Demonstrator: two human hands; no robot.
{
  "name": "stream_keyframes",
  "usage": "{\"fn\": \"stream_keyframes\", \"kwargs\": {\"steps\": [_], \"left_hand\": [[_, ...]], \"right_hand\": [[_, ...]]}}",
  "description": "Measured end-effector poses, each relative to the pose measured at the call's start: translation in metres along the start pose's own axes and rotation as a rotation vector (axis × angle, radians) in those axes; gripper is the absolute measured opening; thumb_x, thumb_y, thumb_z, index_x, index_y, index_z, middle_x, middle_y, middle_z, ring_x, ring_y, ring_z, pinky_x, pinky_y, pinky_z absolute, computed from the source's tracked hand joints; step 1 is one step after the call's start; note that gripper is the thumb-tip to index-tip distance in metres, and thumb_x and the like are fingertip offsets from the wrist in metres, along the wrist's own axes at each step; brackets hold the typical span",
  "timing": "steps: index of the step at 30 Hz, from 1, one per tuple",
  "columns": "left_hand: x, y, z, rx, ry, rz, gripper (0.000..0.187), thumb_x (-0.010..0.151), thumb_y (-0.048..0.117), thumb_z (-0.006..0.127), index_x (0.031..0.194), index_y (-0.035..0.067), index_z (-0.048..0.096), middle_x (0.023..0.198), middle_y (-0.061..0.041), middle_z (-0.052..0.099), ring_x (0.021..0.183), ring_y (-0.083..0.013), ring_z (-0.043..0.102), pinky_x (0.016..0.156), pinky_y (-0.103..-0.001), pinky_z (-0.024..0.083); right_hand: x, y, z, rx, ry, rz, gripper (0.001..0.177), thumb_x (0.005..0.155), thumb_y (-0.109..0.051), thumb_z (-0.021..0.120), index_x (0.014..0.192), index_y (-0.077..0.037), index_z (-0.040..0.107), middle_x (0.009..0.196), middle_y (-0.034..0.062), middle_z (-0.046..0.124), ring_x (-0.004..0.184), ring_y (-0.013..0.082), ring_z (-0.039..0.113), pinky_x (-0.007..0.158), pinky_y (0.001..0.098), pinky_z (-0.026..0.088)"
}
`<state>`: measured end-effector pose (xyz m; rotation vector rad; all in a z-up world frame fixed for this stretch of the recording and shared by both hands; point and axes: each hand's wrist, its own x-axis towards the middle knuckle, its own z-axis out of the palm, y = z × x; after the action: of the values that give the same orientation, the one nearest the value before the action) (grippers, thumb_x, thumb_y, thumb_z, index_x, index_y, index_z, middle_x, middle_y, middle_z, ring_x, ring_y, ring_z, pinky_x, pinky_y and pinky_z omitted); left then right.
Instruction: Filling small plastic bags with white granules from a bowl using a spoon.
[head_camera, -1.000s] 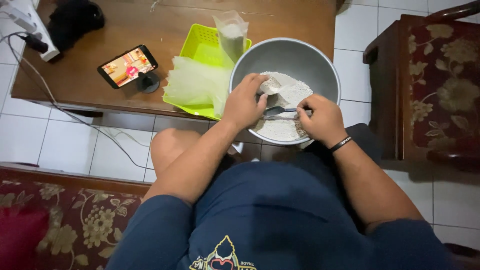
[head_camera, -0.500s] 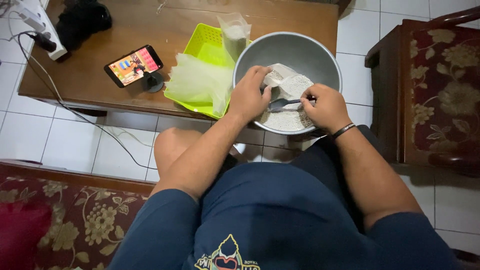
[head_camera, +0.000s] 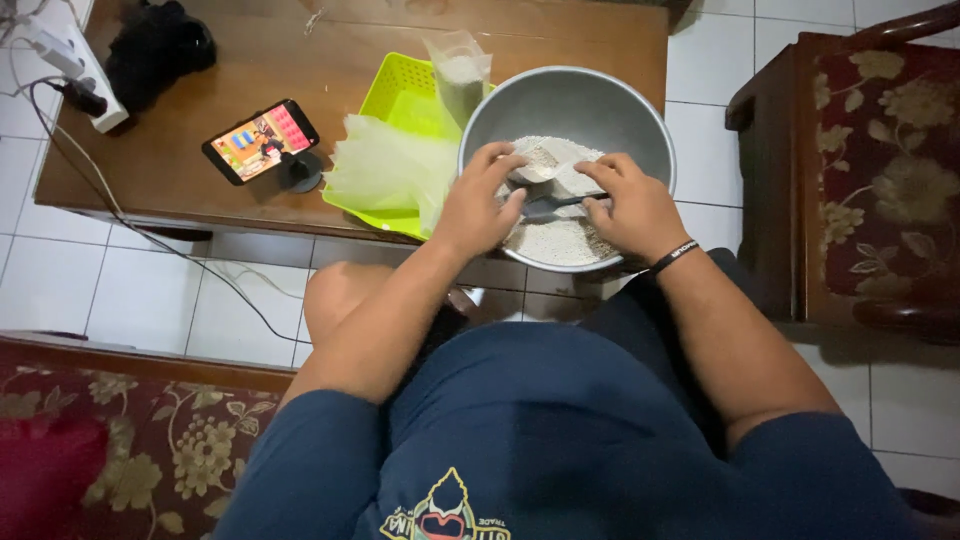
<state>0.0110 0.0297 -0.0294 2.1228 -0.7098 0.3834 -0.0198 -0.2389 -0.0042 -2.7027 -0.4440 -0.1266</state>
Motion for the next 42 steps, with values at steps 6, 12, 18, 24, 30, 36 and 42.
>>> {"fn": "stream_keyframes", "kwargs": {"steps": [6, 12, 18, 24, 30, 36, 42], "left_hand": [[-0.074, -0.085, -0.075, 0.185, 0.066, -0.107, 0.036, 0.083, 0.003, 0.065, 0.118, 0.01, 0.069, 0.113, -0.015, 0.063, 0.111, -0.0388, 0.065, 0.101, -0.048, 0.048], [-0.133, -0.14, -0.084, 0.618, -0.164, -0.077, 0.024, 0.083, 0.023, 0.072, 0.107, 0.019, 0.074, 0.106, -0.002, 0.07, 0.107, -0.023, 0.069, 0.106, -0.044, 0.044], [-0.136, -0.148, -0.054, 0.575, -0.141, 0.009, 0.01, 0.08, 0.029, 0.076, 0.09, 0.029, 0.075, 0.096, 0.006, 0.072, 0.096, -0.0178, 0.07, 0.094, -0.038, 0.048], [-0.115, -0.115, -0.05, 0.515, -0.085, 0.005, 0.007, 0.08, 0.025, 0.078, 0.086, 0.027, 0.075, 0.086, 0.006, 0.071, 0.084, -0.0186, 0.072, 0.082, -0.036, 0.052], [-0.112, -0.104, -0.041, 0.507, -0.112, -0.07, 0.008, 0.082, 0.024, 0.078, 0.09, 0.022, 0.076, 0.088, 0.003, 0.073, 0.085, -0.0218, 0.073, 0.084, -0.037, 0.053], [-0.084, -0.054, -0.065, 0.315, 0.096, -0.034, 0.022, 0.088, 0.008, 0.071, 0.11, 0.012, 0.073, 0.099, -0.008, 0.07, 0.097, -0.0316, 0.072, 0.091, -0.042, 0.054], [-0.011, 0.009, -0.033, 0.109, -0.001, -0.014, 0.045, 0.087, 0.008, 0.076, 0.13, 0.011, 0.066, 0.136, -0.021, 0.056, 0.116, -0.0446, 0.067, 0.098, -0.051, 0.056]], "right_hand": [[-0.003, -0.003, -0.001, 0.036, -0.01, 0.025, 0.058, 0.089, -0.029, 0.068, 0.146, -0.026, 0.058, 0.126, 0.0061, 0.063, 0.106, 0.0373, 0.071, 0.088, 0.0493, 0.057], [0.001, -0.006, -0.008, 0.028, -0.054, 0.029, 0.055, 0.092, -0.029, 0.066, 0.147, -0.023, 0.059, 0.126, 0.0075, 0.064, 0.106, 0.0373, 0.071, 0.088, 0.0489, 0.056], [-0.003, 0.003, 0.002, -0.015, -0.047, 0.045, 0.054, 0.09, -0.033, 0.068, 0.144, -0.029, 0.06, 0.126, 0.0032, 0.064, 0.107, 0.0339, 0.071, 0.089, 0.0475, 0.056], [-0.003, -0.003, -0.006, 0.023, -0.045, 0.047, 0.052, 0.092, -0.027, 0.068, 0.143, -0.025, 0.062, 0.125, 0.0055, 0.065, 0.105, 0.0359, 0.072, 0.089, 0.0486, 0.056], [-0.004, 0.002, 0.0, -0.028, -0.066, 0.038, 0.053, 0.091, -0.03, 0.068, 0.143, -0.028, 0.062, 0.126, 0.0051, 0.065, 0.108, 0.0346, 0.071, 0.09, 0.0483, 0.056], [-0.003, -0.005, -0.004, -0.037, -0.052, 0.023, 0.051, 0.092, -0.027, 0.068, 0.143, -0.023, 0.063, 0.124, 0.0088, 0.067, 0.106, 0.0358, 0.072, 0.088, 0.048, 0.056], [0.0, -0.008, -0.01, -0.024, -0.102, 0.032, 0.053, 0.092, -0.029, 0.067, 0.144, -0.022, 0.063, 0.12, 0.005, 0.069, 0.108, 0.032, 0.071, 0.09, 0.0452, 0.055]]}}
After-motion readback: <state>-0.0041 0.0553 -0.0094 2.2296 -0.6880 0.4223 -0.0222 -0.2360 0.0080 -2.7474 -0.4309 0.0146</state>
